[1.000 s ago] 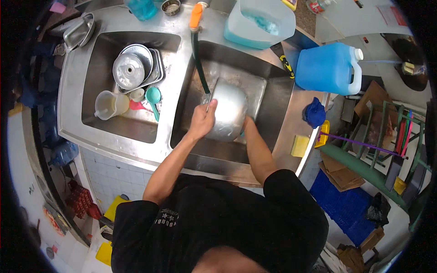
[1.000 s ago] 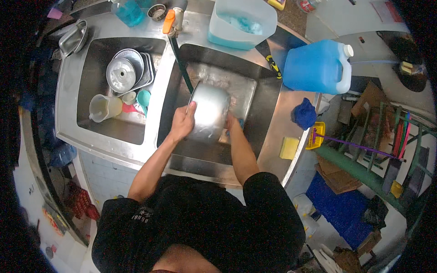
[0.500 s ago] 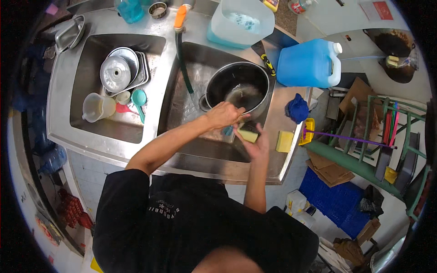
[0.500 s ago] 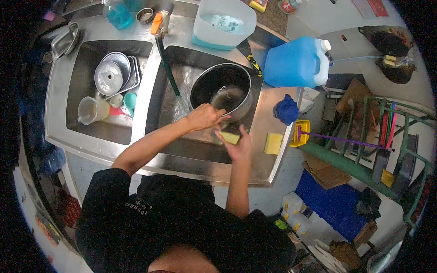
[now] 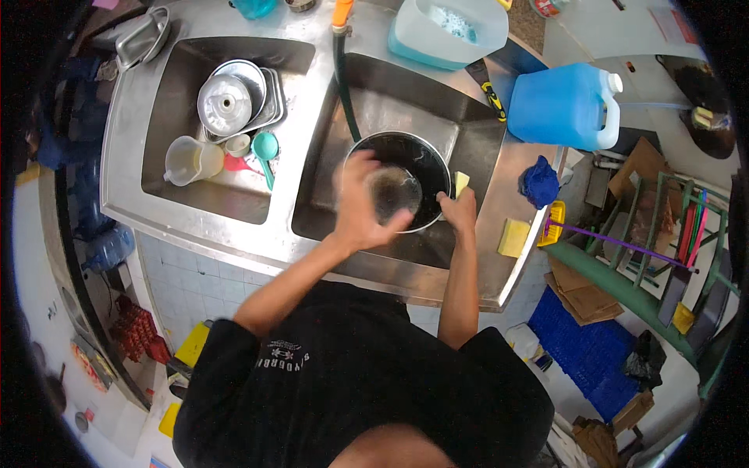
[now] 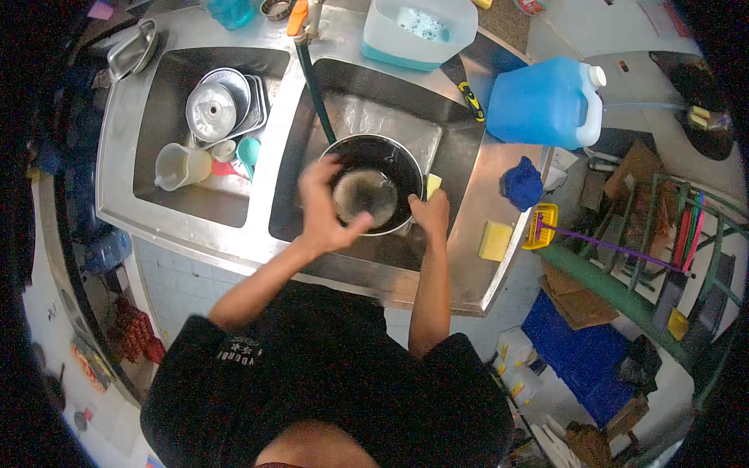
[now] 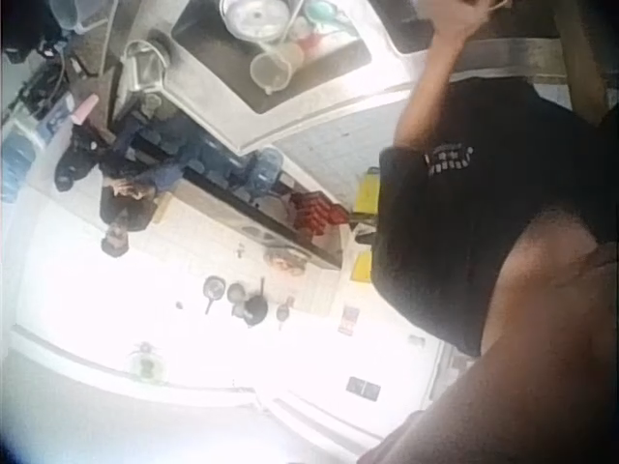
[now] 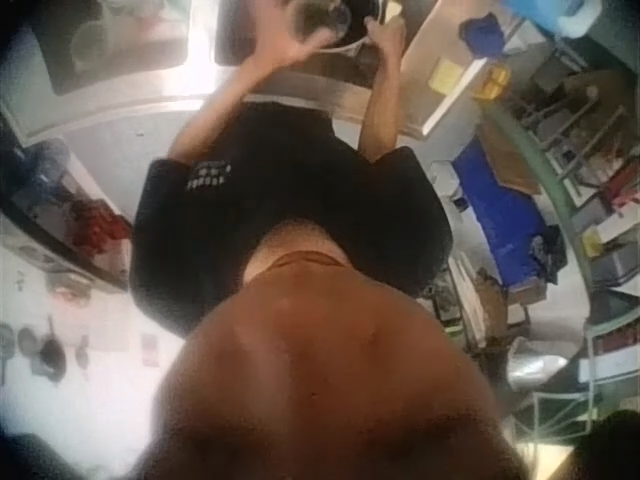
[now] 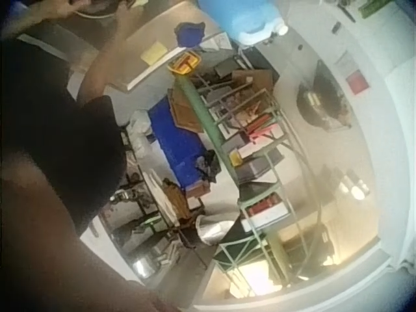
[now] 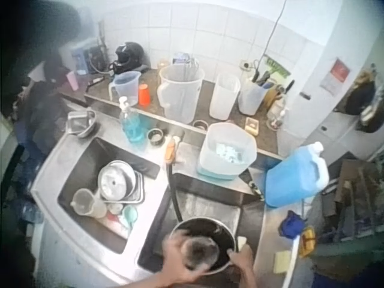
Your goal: Washing and rinsing various kitchenware in a commercial sink.
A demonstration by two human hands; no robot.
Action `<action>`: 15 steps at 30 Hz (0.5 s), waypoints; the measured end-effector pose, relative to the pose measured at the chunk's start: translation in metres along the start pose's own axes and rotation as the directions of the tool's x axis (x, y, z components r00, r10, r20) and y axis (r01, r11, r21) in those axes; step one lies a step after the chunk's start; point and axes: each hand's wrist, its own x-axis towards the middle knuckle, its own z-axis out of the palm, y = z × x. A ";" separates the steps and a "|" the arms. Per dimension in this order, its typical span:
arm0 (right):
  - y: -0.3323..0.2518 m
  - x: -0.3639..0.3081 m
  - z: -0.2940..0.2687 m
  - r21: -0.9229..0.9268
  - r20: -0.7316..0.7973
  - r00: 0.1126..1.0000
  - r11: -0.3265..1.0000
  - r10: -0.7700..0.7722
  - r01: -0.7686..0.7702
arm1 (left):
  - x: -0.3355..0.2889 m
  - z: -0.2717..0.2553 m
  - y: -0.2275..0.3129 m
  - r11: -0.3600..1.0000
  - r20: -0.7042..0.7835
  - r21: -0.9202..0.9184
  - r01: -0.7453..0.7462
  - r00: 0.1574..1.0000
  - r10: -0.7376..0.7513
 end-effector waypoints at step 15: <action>-0.075 -0.037 -0.016 -0.185 0.040 0.934 0.916 -0.355 0.356 | -0.014 0.001 -0.037 -0.051 0.703 -0.461 0.886 0.330 -0.630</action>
